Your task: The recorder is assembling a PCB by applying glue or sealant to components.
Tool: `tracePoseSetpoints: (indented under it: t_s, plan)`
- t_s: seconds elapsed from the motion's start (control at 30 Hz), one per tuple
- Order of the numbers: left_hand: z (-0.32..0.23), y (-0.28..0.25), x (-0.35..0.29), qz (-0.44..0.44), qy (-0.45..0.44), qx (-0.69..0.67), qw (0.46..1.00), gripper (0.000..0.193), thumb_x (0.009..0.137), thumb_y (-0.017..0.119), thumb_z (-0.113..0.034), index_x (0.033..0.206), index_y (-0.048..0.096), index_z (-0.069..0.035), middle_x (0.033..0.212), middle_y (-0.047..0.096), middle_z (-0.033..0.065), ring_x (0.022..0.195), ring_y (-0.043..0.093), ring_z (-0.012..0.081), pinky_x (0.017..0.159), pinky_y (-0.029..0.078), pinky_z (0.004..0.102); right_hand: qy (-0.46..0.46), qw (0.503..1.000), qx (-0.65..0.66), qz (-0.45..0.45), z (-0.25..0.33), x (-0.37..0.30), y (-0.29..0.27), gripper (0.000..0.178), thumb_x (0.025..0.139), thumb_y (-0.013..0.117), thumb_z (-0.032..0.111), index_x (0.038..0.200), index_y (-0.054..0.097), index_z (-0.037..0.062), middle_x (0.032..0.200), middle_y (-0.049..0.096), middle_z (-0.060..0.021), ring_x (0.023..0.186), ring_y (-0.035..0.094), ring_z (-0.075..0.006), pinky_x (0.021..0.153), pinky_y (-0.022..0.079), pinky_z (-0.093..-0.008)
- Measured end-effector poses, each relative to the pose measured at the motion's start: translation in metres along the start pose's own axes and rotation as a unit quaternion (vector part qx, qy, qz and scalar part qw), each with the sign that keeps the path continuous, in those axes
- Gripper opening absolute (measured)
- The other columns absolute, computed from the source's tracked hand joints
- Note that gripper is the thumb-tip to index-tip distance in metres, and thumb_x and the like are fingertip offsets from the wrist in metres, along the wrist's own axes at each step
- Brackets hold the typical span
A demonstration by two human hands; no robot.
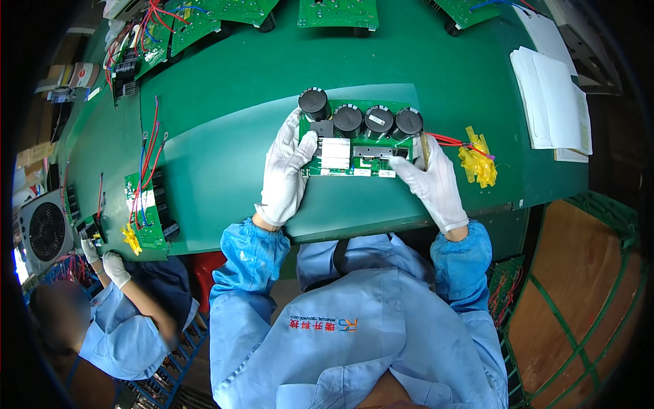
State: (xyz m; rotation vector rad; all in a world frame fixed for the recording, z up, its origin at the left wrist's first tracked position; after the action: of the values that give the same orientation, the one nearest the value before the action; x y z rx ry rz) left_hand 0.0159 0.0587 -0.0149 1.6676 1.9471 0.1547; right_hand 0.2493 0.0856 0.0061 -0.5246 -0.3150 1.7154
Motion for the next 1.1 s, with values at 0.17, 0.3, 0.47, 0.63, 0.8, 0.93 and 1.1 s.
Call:
tracePoseSetpoints:
  t_s: [0.17, 0.3, 0.47, 0.63, 0.8, 0.93, 1.1]
  plan:
    - [-0.002, 0.005, -0.001, -0.005, 0.016, -0.015, 1.000, 0.060, 0.099, 0.059, -0.005, 0.152, 0.033, 0.004, 0.149, 0.046, 0.0102, 0.132, 0.048, 0.0158, 0.111, 0.038, 0.0294, -0.005, 0.998, -0.037, -0.049, 0.015, -0.004, 0.003, 0.048, 0.083, 0.081, 0.034, 0.105, 0.058, -0.0019, 0.085, 0.067, -0.0160, 0.073, 0.065, -0.0304, 0.069, 0.053, -0.0388]
    - [-0.003, 0.004, -0.002, -0.009, 0.028, -0.006, 1.000, 0.059, 0.100, 0.059, -0.005, 0.152, 0.033, 0.004, 0.148, 0.046, 0.0101, 0.131, 0.048, 0.0154, 0.112, 0.038, 0.0297, 0.012, 0.995, -0.062, -0.073, 0.010, -0.006, 0.006, 0.052, 0.081, 0.082, 0.039, 0.104, 0.058, -0.0006, 0.087, 0.068, -0.0172, 0.075, 0.067, -0.0339, 0.068, 0.053, -0.0408]
    - [0.005, -0.006, 0.001, -0.008, 0.023, -0.024, 0.999, 0.058, 0.101, 0.058, -0.007, 0.152, 0.034, 0.004, 0.148, 0.047, 0.0102, 0.131, 0.047, 0.0152, 0.112, 0.038, 0.0301, -0.006, 0.998, -0.029, -0.061, 0.016, -0.005, 0.007, 0.059, 0.079, 0.083, 0.044, 0.108, 0.056, 0.0014, 0.089, 0.070, -0.0181, 0.077, 0.070, -0.0385, 0.065, 0.054, -0.0441]
    - [0.003, 0.001, -0.003, 0.004, 0.049, 0.007, 0.999, 0.058, 0.101, 0.059, -0.010, 0.151, 0.034, 0.004, 0.148, 0.047, 0.0107, 0.131, 0.047, 0.0155, 0.112, 0.036, 0.0303, -0.009, 0.985, -0.136, -0.102, 0.025, -0.011, 0.014, 0.073, 0.075, 0.085, 0.046, 0.123, 0.052, 0.0011, 0.098, 0.070, -0.0189, 0.087, 0.071, -0.0366, 0.076, 0.056, -0.0425]
    - [0.005, -0.002, -0.003, 0.008, 0.046, 0.020, 0.999, 0.064, 0.102, 0.057, -0.008, 0.156, 0.025, 0.002, 0.156, 0.037, 0.0127, 0.133, 0.047, 0.0171, 0.112, 0.039, 0.0312, 0.027, 0.985, -0.128, -0.111, 0.017, -0.009, 0.018, 0.071, 0.073, 0.086, 0.048, 0.117, 0.054, 0.0021, 0.095, 0.070, -0.0176, 0.083, 0.070, -0.0367, 0.073, 0.055, -0.0432]
    - [0.005, -0.001, -0.003, 0.007, 0.048, 0.028, 0.998, 0.064, 0.102, 0.057, -0.008, 0.156, 0.024, 0.002, 0.156, 0.036, 0.0130, 0.133, 0.047, 0.0170, 0.112, 0.038, 0.0314, 0.007, 0.985, -0.112, -0.130, 0.020, -0.010, 0.016, 0.066, 0.073, 0.087, 0.046, 0.111, 0.056, 0.0025, 0.092, 0.070, -0.0181, 0.082, 0.069, -0.0380, 0.071, 0.054, -0.0443]
    - [0.005, 0.002, -0.002, 0.016, 0.034, -0.004, 0.999, 0.062, 0.101, 0.057, -0.007, 0.155, 0.027, 0.002, 0.152, 0.042, 0.0120, 0.132, 0.049, 0.0170, 0.112, 0.040, 0.0318, 0.009, 0.997, -0.016, -0.078, 0.013, -0.004, 0.010, 0.055, 0.081, 0.081, 0.041, 0.112, 0.057, 0.0021, 0.088, 0.068, -0.0115, 0.070, 0.067, -0.0250, 0.063, 0.052, -0.0371]
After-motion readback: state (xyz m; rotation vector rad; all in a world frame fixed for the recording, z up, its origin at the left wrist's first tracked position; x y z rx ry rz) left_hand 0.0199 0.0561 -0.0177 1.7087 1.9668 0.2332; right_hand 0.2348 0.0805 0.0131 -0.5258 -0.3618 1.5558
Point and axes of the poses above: each hand's wrist, its own x-axis towards the middle knuckle, its own y-axis out of the palm, z = x × y, the point moved 7 cm from there along x, towards the middle knuckle
